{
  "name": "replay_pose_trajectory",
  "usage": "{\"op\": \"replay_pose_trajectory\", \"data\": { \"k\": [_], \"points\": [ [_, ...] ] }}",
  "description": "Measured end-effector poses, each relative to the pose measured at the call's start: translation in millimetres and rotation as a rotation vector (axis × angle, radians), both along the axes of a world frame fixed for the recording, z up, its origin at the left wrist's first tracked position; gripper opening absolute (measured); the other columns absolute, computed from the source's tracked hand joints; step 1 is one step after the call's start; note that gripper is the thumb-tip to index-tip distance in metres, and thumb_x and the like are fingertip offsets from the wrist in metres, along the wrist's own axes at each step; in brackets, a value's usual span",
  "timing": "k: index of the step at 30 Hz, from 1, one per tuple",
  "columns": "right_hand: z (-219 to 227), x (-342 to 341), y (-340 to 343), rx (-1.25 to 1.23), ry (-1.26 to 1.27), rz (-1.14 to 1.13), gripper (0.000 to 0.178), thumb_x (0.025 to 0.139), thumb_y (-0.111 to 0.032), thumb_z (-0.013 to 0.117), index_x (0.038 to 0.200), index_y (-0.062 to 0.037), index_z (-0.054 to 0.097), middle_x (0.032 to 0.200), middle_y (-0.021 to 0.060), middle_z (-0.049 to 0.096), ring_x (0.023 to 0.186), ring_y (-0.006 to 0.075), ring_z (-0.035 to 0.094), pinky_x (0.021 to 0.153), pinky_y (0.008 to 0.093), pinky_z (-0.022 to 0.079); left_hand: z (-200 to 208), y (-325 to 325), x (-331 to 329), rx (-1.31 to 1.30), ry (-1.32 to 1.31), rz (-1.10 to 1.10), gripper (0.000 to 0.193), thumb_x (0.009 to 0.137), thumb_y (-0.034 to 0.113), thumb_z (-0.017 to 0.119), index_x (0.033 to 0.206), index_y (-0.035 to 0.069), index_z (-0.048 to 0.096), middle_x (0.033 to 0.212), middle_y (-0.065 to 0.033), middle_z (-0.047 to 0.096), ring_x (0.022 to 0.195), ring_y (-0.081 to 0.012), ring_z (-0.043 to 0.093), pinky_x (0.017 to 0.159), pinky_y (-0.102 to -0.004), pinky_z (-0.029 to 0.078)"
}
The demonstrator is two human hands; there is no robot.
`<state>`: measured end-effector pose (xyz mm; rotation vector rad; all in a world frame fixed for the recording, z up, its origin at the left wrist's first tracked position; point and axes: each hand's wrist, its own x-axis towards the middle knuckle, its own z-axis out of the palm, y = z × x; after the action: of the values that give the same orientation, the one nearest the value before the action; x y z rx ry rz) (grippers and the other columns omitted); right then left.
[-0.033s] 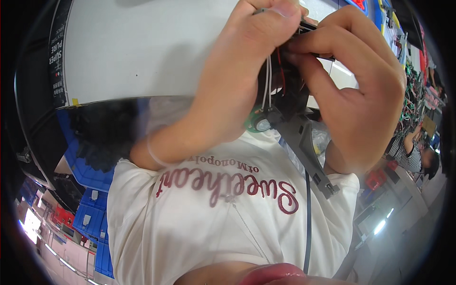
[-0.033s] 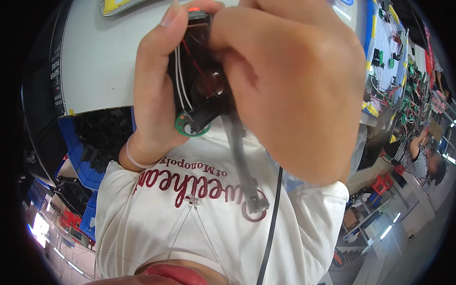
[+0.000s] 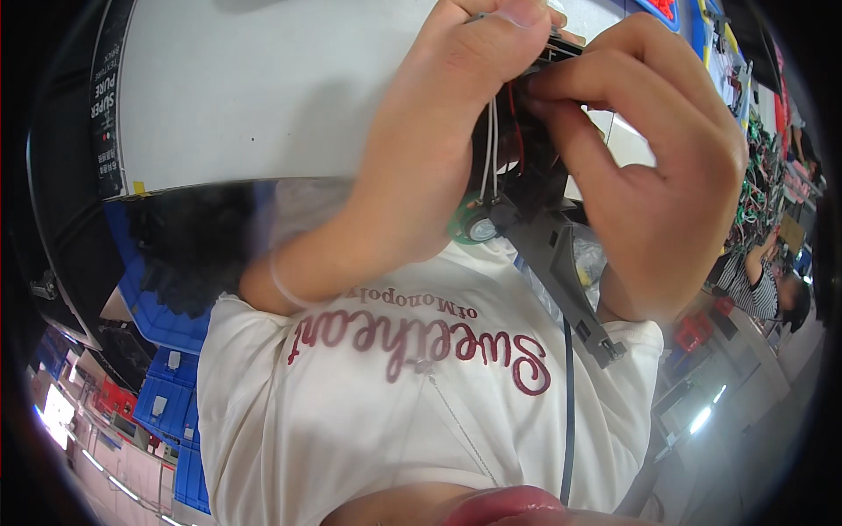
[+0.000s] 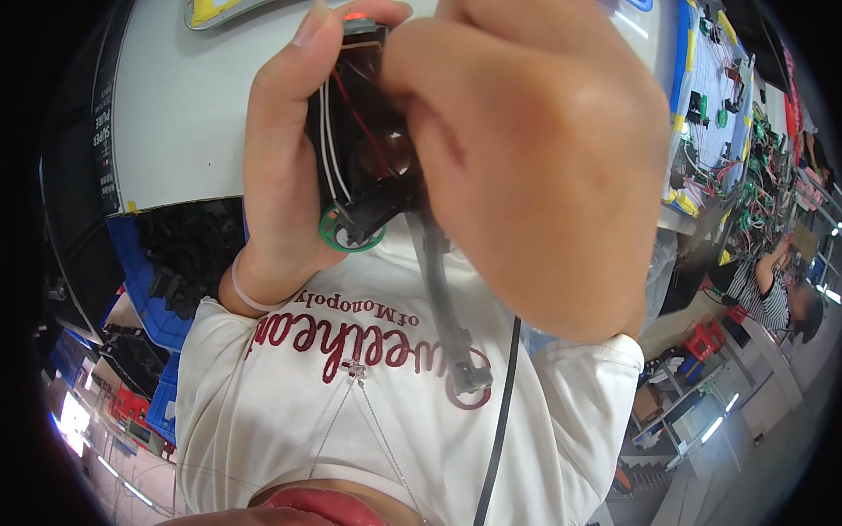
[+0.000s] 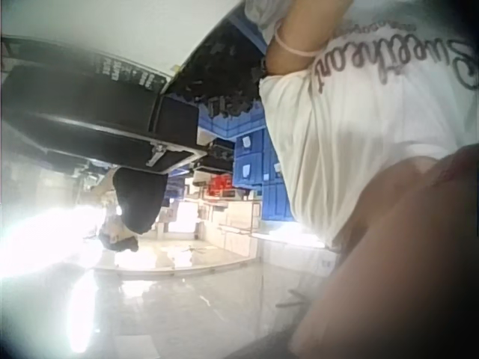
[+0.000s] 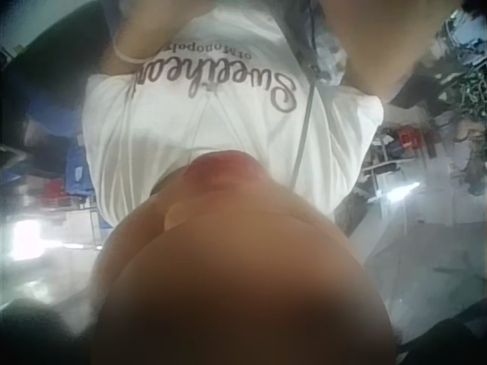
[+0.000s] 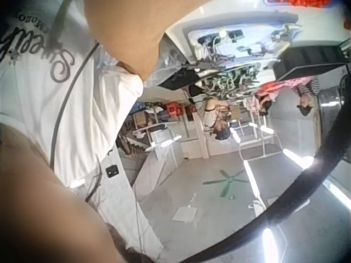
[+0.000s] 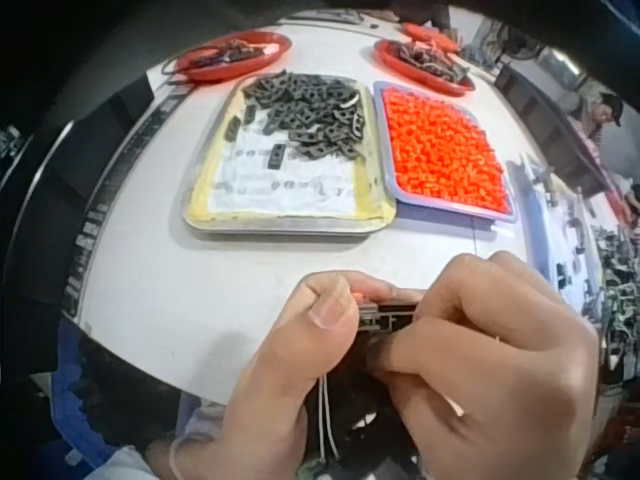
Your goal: Assembling internal electronic components and plastic casing for a toy.
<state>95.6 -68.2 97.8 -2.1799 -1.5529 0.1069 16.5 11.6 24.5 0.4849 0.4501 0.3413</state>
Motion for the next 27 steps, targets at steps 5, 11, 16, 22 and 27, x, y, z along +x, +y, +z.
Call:
{"op": "replay_pose_trajectory", "data": {
  "k": [5,11,16,22,27],
  "points": [
    [-11,16,-3,-0.059,-0.082,0.223,0.019,0.060,0.007,0.058,0.078,0.0033,0.064,0.078,0.0090,0.051,0.073,0.0216,0.050,0.063,0.0275,0.041,-7,5,-3,-0.052,-0.071,0.027,0.043,0.092,0.042,0.042,0.111,0.005,0.052,0.093,-0.0106,0.063,0.079,-0.0186,0.063,0.070,-0.0307,0.052],
    [2,22,-6,-0.126,0.190,0.240,0.029,0.059,-0.001,0.057,0.087,0.0059,0.065,0.084,0.0111,0.050,0.076,0.0203,0.049,0.065,0.0277,0.039,-12,7,-2,-0.119,-0.168,0.040,0.043,0.092,0.042,0.042,0.111,0.005,0.052,0.093,-0.0114,0.063,0.079,-0.0201,0.063,0.069,-0.0315,0.052],
    [4,29,-15,-0.064,0.233,0.455,0.036,0.056,-0.014,0.071,0.088,0.0015,0.066,0.083,0.0124,0.052,0.068,0.0205,0.050,0.060,0.0283,0.039,-10,6,-3,-0.115,-0.186,-0.011,0.043,0.092,0.042,0.041,0.111,0.005,0.051,0.094,-0.0121,0.062,0.078,-0.0213,0.063,0.068,-0.0324,0.053],
    [9,27,-9,-0.102,0.294,0.436,0.029,0.059,-0.012,0.070,0.084,0.0016,0.065,0.081,0.0128,0.051,0.070,0.0216,0.050,0.060,0.0283,0.039,-9,4,-4,-0.110,-0.208,-0.072,0.043,0.092,0.043,0.041,0.111,0.006,0.051,0.094,-0.0132,0.062,0.078,-0.0231,0.063,0.067,-0.0338,0.053],
    [5,43,-6,0.055,0.362,0.416,0.020,0.069,-0.011,0.065,0.080,0.0048,0.062,0.085,0.0172,0.054,0.071,0.0212,0.052,0.063,0.0275,0.041,-7,2,-3,-0.105,-0.237,-0.124,0.043,0.092,0.043,0.040,0.111,0.006,0.051,0.095,-0.0140,0.062,0.078,-0.0246,0.063,0.067,-0.0350,0.053]
  ]
}}
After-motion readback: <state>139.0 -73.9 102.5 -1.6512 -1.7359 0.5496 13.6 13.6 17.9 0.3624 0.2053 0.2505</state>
